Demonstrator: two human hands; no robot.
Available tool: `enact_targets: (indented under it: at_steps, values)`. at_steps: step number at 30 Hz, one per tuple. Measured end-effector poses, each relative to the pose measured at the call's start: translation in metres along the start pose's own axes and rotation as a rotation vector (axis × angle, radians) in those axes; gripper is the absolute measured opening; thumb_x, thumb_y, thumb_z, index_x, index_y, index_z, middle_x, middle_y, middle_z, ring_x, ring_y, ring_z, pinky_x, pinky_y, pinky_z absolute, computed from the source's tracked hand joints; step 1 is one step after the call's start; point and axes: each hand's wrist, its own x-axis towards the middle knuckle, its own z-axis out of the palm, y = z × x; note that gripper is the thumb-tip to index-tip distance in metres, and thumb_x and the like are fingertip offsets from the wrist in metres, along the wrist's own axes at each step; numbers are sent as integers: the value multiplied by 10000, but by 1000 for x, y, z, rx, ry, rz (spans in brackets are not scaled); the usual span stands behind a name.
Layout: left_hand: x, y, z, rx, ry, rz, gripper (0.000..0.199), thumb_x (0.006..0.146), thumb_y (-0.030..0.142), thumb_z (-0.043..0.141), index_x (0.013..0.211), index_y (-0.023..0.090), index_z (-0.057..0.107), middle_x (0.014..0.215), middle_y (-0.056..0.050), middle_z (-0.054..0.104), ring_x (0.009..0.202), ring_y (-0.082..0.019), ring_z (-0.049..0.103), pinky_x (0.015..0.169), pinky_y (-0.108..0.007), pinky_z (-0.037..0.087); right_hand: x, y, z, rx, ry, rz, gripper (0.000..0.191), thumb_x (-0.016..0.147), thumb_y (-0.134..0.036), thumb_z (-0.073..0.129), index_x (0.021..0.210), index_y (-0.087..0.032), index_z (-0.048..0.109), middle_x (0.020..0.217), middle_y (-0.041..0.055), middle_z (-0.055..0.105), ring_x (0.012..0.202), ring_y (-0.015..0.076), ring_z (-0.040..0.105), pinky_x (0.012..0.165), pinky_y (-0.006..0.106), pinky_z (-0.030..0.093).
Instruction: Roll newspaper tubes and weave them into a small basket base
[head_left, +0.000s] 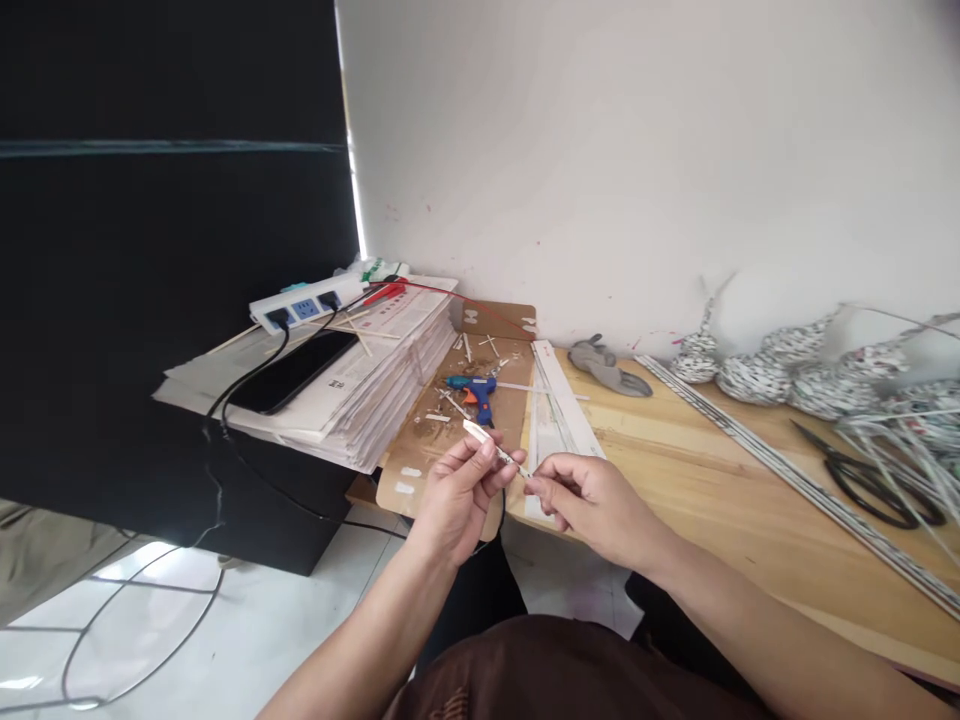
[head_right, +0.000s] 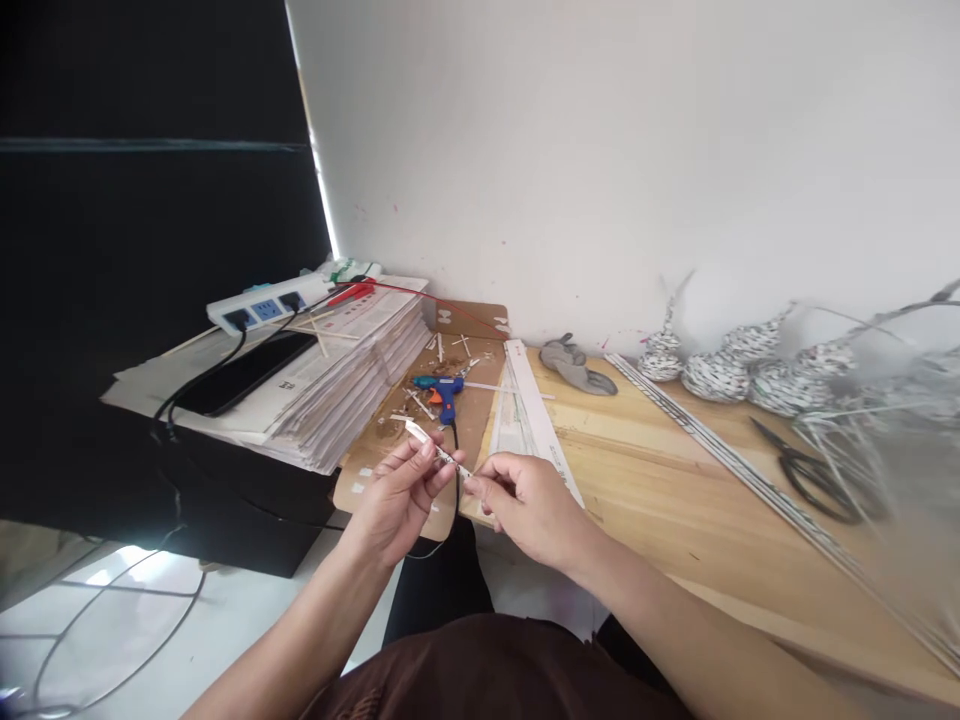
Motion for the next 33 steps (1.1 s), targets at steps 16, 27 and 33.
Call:
enact_targets:
  at_steps: [16,27,33]
  values:
    - [-12,-26,40,166,-91,-65,218,680,269,807,758,112,677,825,-48,680,843,-176,705,677,-181,579,-53,16,-32,-234,99,-174,352,948,-438,432,770,-181,593,612,-22,512,559,106,471,570,239,343]
    - [-9,-52,57,203,-106,-163,183,693,243,796,751,110,683,807,-45,691,796,-146,703,690,-175,573,-73,45,-45,-61,109,-110,352,907,-493,491,744,-181,515,600,-37,464,538,103,437,540,235,311]
    - [-6,-60,64,214,-114,-196,223,649,253,825,695,101,670,812,-58,685,802,-169,705,653,-179,571,-75,52,-53,151,-47,15,410,938,-528,396,790,-177,550,520,-53,443,463,101,432,517,236,352]
